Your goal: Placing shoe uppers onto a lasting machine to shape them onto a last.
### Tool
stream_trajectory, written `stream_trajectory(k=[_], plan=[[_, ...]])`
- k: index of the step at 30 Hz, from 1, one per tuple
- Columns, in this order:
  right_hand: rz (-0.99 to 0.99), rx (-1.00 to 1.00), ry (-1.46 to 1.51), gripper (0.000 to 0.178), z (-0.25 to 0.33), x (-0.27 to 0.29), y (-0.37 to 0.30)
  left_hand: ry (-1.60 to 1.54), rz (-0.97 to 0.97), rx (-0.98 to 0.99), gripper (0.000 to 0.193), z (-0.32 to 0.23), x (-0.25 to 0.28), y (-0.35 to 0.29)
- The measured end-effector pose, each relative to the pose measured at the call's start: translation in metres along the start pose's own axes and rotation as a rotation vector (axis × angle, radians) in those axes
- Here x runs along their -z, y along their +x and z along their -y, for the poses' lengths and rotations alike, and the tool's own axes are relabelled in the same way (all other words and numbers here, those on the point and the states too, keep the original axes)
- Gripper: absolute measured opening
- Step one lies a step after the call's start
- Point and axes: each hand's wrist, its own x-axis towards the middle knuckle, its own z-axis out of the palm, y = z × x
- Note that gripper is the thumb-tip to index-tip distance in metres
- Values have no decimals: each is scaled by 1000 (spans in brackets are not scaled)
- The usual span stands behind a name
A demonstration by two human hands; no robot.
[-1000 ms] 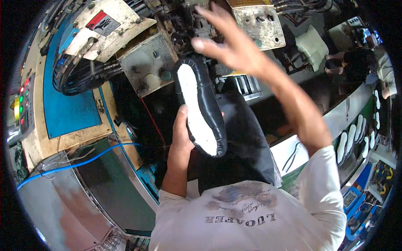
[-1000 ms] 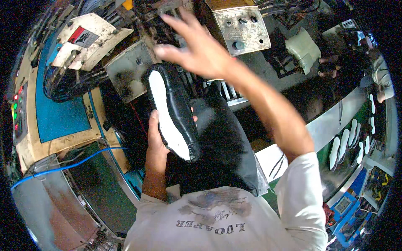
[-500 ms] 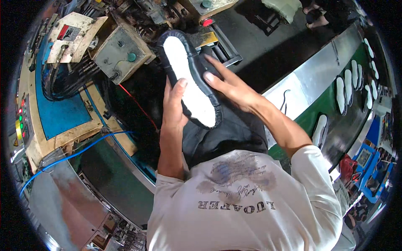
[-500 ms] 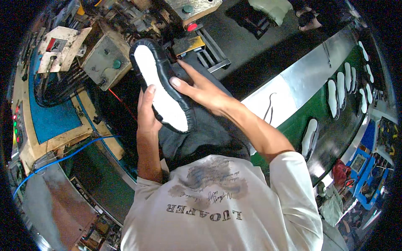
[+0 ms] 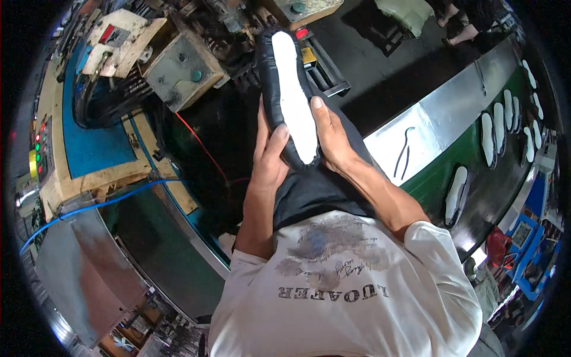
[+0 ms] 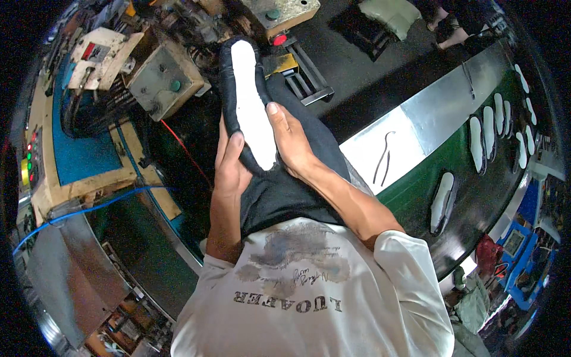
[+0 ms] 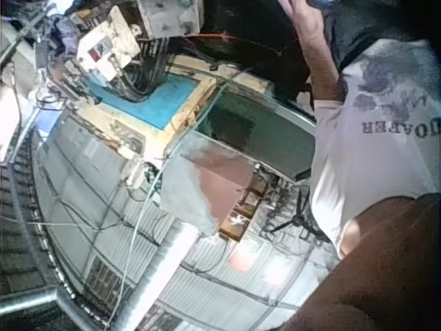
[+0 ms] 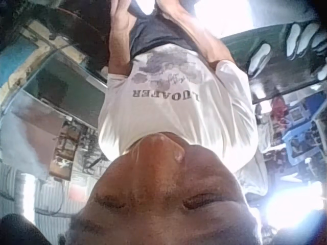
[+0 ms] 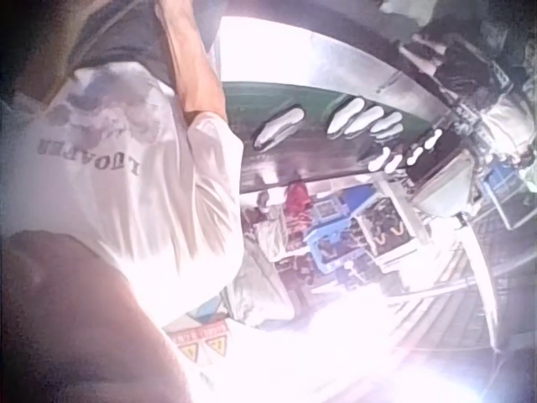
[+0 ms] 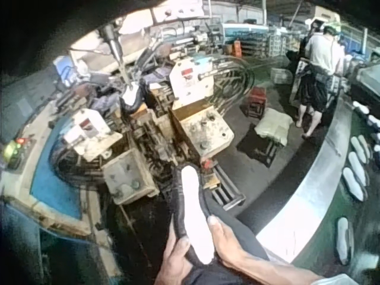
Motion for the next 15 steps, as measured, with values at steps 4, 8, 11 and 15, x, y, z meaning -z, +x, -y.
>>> stream_trajectory(k=[4, 8, 11, 15], plan=[[-62, 124, -132, 60, -13, -8, -5, 121, -142, -17, 92, 11, 3, -8], [93, 163, -511, 60, -11, 15, -9, -1, -94, 26, 93, -11, 8, -11], [152, -186, -535, 49, -7, 73, -22, -38, -152, 84, 93, 2, 22, -21], [-709, 335, -1508, 70, -80, 285, -41, 102, -238, 75, 85, 45, 43, -36]])
